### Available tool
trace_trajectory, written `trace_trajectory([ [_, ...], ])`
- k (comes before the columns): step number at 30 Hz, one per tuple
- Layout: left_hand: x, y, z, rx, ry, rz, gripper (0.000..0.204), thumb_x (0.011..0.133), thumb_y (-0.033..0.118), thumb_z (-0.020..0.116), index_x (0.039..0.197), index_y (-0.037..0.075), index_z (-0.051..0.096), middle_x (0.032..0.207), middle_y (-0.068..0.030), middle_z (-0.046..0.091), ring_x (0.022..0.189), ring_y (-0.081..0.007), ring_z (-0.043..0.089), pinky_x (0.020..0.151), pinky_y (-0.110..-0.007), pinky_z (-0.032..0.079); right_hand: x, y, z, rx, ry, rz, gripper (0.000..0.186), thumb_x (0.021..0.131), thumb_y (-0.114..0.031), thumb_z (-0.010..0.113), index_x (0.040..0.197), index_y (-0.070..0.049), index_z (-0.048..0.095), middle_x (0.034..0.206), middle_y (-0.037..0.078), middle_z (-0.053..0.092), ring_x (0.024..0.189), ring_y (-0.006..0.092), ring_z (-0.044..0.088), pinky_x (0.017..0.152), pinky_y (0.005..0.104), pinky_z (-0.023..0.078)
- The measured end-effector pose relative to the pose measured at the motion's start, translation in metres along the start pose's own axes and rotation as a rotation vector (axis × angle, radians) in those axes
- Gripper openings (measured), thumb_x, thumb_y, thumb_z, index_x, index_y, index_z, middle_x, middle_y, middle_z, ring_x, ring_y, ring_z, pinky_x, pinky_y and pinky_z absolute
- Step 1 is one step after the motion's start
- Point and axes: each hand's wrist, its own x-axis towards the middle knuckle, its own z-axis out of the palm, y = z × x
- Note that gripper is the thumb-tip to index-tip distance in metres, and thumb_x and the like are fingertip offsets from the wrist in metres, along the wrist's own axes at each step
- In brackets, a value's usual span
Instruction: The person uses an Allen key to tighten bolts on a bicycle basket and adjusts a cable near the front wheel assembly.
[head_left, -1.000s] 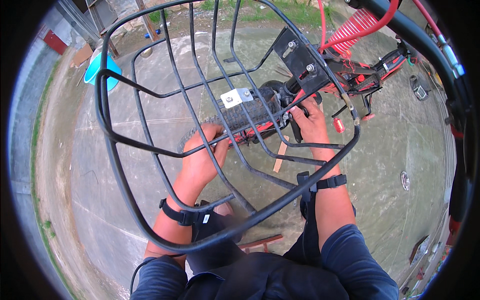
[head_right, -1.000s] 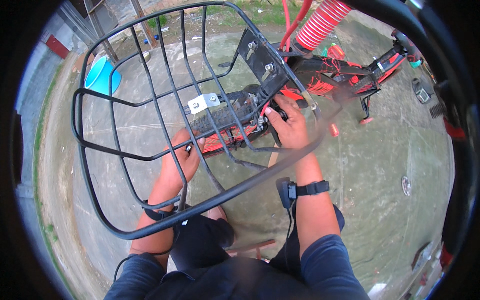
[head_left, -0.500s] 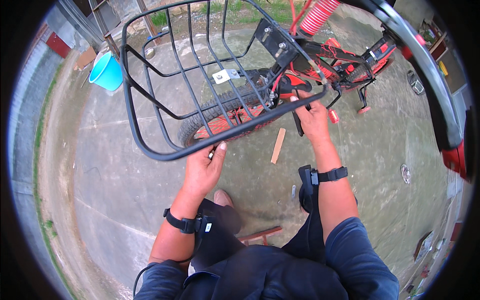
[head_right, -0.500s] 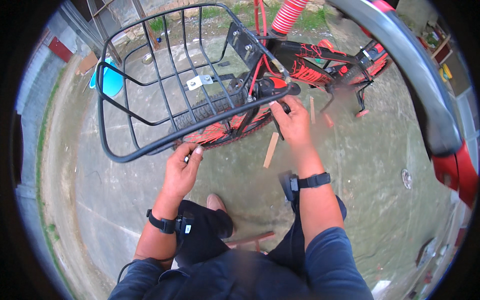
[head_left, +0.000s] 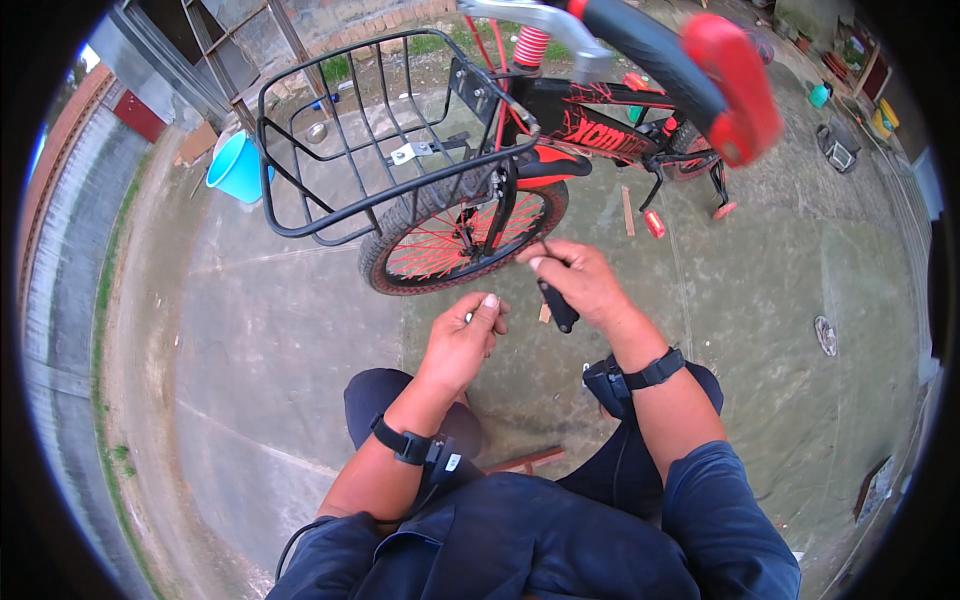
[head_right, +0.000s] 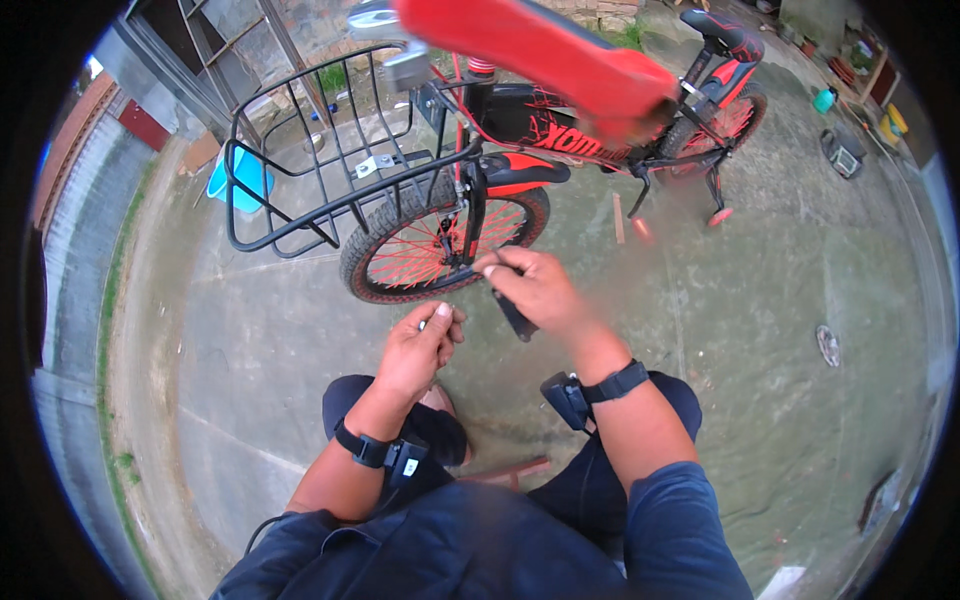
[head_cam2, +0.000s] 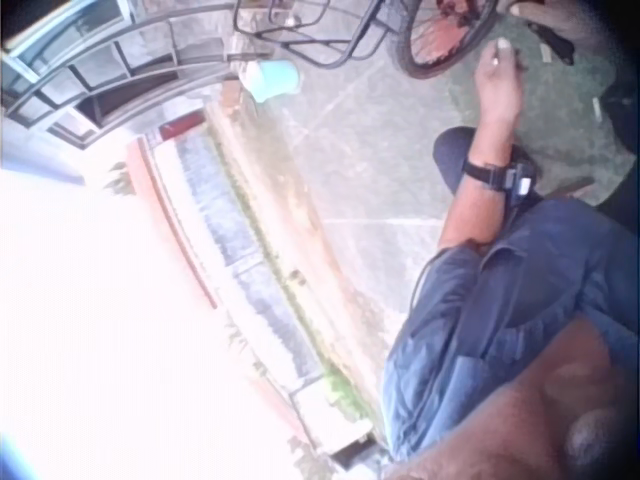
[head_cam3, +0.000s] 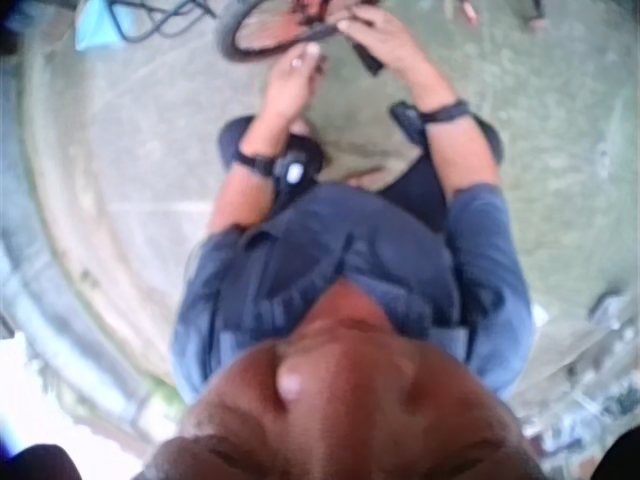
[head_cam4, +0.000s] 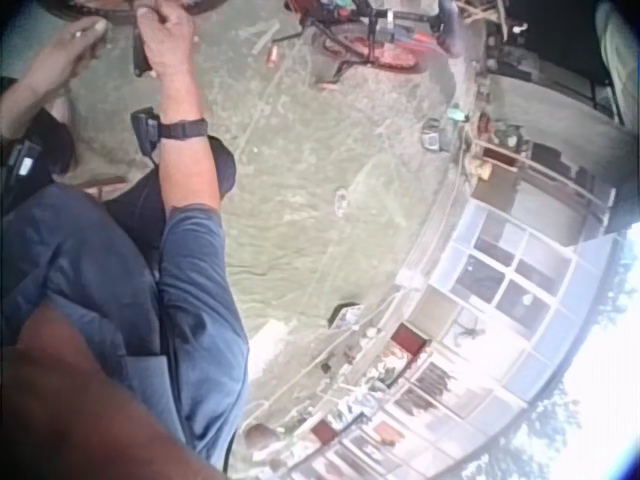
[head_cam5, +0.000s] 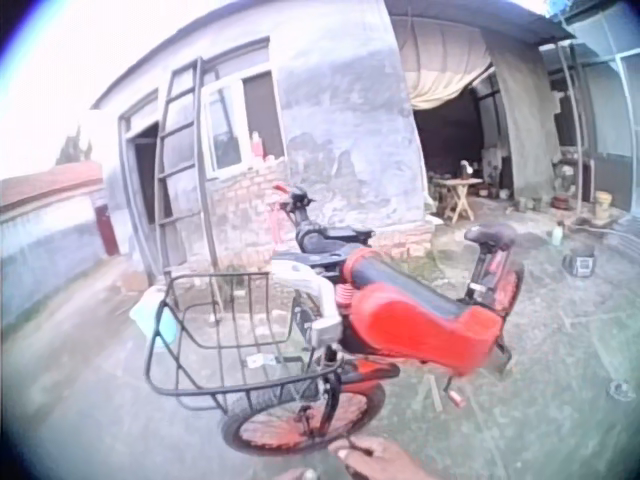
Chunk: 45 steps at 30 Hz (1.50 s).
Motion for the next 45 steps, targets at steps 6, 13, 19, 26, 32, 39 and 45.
trace_trajectory([
  [6, -0.005, 0.012, 0.024, -0.148, -0.019, -0.071, 0.026, 0.105, 0.027, 0.045, 0.101, 0.005, 0.057, 0.075, -0.0026, 0.056, 0.051, -0.0071, 0.047, 0.040, -0.020, 0.029, -0.017, -0.011, 0.010, -0.078, -0.077, -0.196, 0.025, 0.090, -0.014, 0.065, 0.112, -0.002, 0.070, 0.080, -0.002, 0.063, 0.072, 0.0054, 0.056, 0.065, 0.0228, 0.046],
  [13, -0.013, 0.018, 0.039, -0.228, -0.031, -0.085, 0.027, 0.106, 0.031, 0.043, 0.107, 0.007, 0.057, 0.077, -0.0028, 0.056, 0.051, -0.0078, 0.045, 0.041, -0.020, 0.029, -0.025, -0.010, 0.006, -0.098, -0.094, -0.285, 0.019, 0.087, -0.016, 0.068, 0.100, -0.002, 0.072, 0.084, 0.002, 0.067, 0.075, 0.0064, 0.058, 0.067, 0.0249, 0.048],
  [19, -0.015, 0.020, 0.039, -0.258, -0.017, -0.075, 0.029, 0.106, 0.031, 0.043, 0.111, 0.007, 0.057, 0.077, -0.0024, 0.055, 0.052, -0.0075, 0.045, 0.041, -0.020, 0.030, -0.029, -0.020, 0.008, -0.062, -0.096, -0.240, 0.022, 0.082, -0.018, 0.070, 0.096, 0.000, 0.071, 0.081, 0.005, 0.068, 0.077, 0.0101, 0.063, 0.072, 0.0279, 0.051],
  [26, -0.011, 0.018, 0.036, -0.386, -0.023, -0.079, 0.019, 0.104, 0.024, 0.048, 0.101, 0.008, 0.056, 0.079, -0.0034, 0.056, 0.053, -0.0092, 0.045, 0.043, -0.022, 0.031, -0.024, -0.010, 0.007, -0.025, -0.117, -0.248, 0.018, 0.082, -0.016, 0.069, 0.092, -0.001, 0.069, 0.081, 0.004, 0.067, 0.077, 0.0094, 0.062, 0.072, 0.0281, 0.051],
  [32, -0.009, 0.013, 0.030, -0.536, -0.078, -0.090, 0.016, 0.102, 0.022, 0.050, 0.103, 0.008, 0.056, 0.083, -0.0026, 0.056, 0.057, -0.0093, 0.042, 0.046, -0.021, 0.031, -0.018, -0.007, 0.010, 0.135, -0.179, -0.196, 0.015, 0.084, -0.012, 0.066, 0.092, 0.000, 0.069, 0.082, 0.004, 0.068, 0.077, 0.0094, 0.062, 0.073, 0.0276, 0.051],
  [39, -0.001, 0.007, 0.031, -0.610, -0.147, -0.091, 0.016, 0.101, 0.023, 0.052, 0.101, 0.008, 0.056, 0.086, -0.0020, 0.056, 0.059, -0.0089, 0.041, 0.047, -0.021, 0.031, -0.016, -0.004, 0.008, 0.115, -0.131, -0.185, 0.010, 0.089, -0.011, 0.063, 0.091, -0.003, 0.067, 0.078, -0.001, 0.066, 0.073, 0.0052, 0.061, 0.067, 0.0225, 0.049],
  [45, 0.000, 0.004, 0.030, -0.615, -0.176, -0.087, 0.015, 0.101, 0.022, 0.054, 0.100, 0.007, 0.056, 0.088, -0.0016, 0.056, 0.060, -0.0079, 0.041, 0.048, -0.021, 0.032, -0.017, -0.009, 0.007, 0.100, -0.127, -0.164, 0.011, 0.088, -0.012, 0.063, 0.089, -0.002, 0.066, 0.076, 0.000, 0.066, 0.072, 0.0054, 0.061, 0.067, 0.0226, 0.049],
])
